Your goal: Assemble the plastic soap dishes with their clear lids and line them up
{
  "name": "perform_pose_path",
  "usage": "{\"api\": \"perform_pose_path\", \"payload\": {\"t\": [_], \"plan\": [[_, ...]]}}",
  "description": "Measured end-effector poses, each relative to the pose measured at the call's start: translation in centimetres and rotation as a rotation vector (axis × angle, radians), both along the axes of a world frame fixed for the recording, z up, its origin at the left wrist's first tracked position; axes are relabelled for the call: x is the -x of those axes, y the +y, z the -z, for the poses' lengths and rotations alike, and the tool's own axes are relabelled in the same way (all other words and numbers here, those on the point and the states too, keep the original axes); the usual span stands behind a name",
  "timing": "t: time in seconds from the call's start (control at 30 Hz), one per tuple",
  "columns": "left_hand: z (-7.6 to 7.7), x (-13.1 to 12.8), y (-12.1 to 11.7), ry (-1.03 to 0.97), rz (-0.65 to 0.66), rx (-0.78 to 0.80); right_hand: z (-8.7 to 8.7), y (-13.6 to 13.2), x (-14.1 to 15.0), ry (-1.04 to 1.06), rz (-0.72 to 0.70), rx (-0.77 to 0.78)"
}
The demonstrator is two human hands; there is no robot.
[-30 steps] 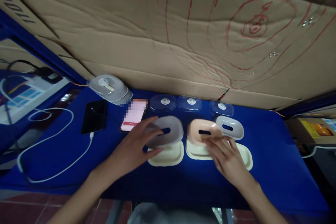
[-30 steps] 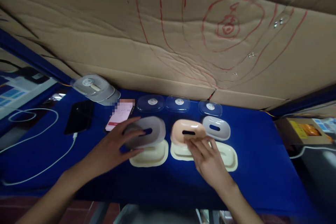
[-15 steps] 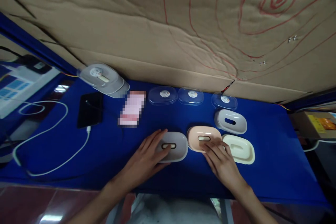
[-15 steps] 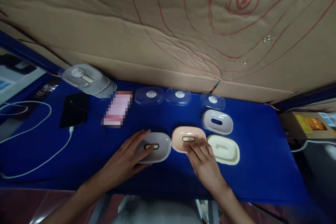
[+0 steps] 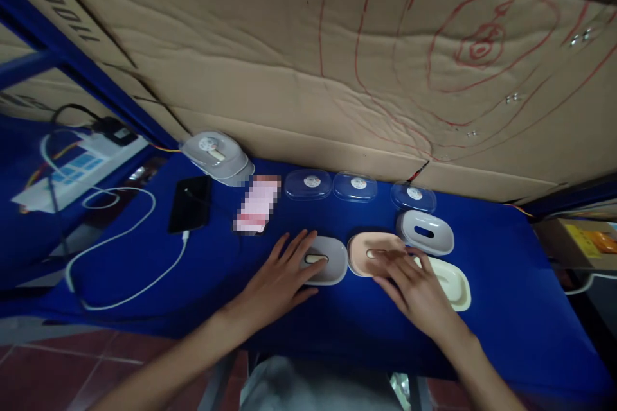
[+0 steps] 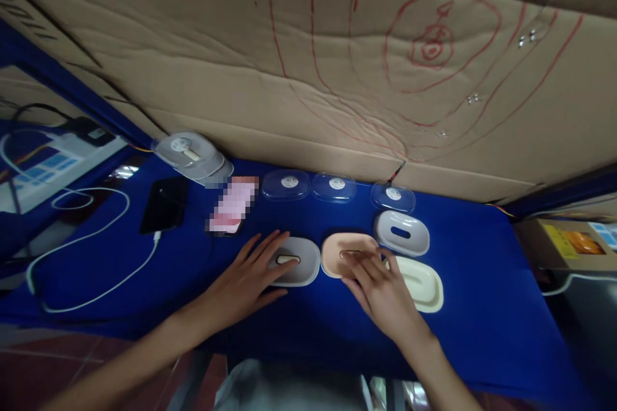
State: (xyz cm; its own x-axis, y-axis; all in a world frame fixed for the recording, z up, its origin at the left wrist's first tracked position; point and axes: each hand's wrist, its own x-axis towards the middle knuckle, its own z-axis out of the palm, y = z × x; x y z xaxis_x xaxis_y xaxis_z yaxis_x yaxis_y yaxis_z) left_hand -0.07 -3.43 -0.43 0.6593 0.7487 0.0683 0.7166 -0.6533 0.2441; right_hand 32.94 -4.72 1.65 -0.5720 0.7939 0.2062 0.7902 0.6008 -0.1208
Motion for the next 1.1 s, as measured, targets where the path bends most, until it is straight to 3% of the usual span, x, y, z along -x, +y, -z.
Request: {"api": "perform_pose_path", "payload": {"t": [0.17,0.27,0.33,0.4,0.5,0.6,0.77,0.87,0.97,1.1], "plan": [[-0.9,0.4,3.5,-0.111,-0.017,0.033,-2.4,8.1,0.8,0.026,-0.023,-0.001],[-1.7,0.7,8.3,-0.189,-0.077,0.023,-1.8,14.3,2.2,-0.011,-0.01,0.099],[-1.7,0.7,12.0,-0.149,-0.191,-0.024,-1.0,17.5,3.2,-0.056,0.017,0.16],[-1.3,0.8,15.3,-0.086,-0.255,-0.033,-0.4,19.1,4.0,-0.076,0.023,0.182],[-0.3,0.8,17.9,-0.071,-0.269,-0.017,0.0,19.0,4.5,-0.077,0.003,0.172],[0.0,1.0,17.7,-0.081,-0.268,-0.001,-0.4,17.0,4.3,-0.053,-0.017,0.136],[-1.6,1.3,13.6,-0.215,-0.228,0.025,-0.6,14.3,3.5,0.02,-0.046,0.119],[-1.7,1.2,12.2,-0.227,-0.206,0.035,-0.2,13.8,3.5,0.038,-0.045,0.125],[-1.4,1.3,12.6,-0.134,-0.211,0.091,-0.2,13.8,4.2,0.048,-0.062,0.144],[-2.0,1.6,12.1,-0.207,-0.231,0.078,-0.6,14.4,5.9,0.115,-0.164,0.171]]}}
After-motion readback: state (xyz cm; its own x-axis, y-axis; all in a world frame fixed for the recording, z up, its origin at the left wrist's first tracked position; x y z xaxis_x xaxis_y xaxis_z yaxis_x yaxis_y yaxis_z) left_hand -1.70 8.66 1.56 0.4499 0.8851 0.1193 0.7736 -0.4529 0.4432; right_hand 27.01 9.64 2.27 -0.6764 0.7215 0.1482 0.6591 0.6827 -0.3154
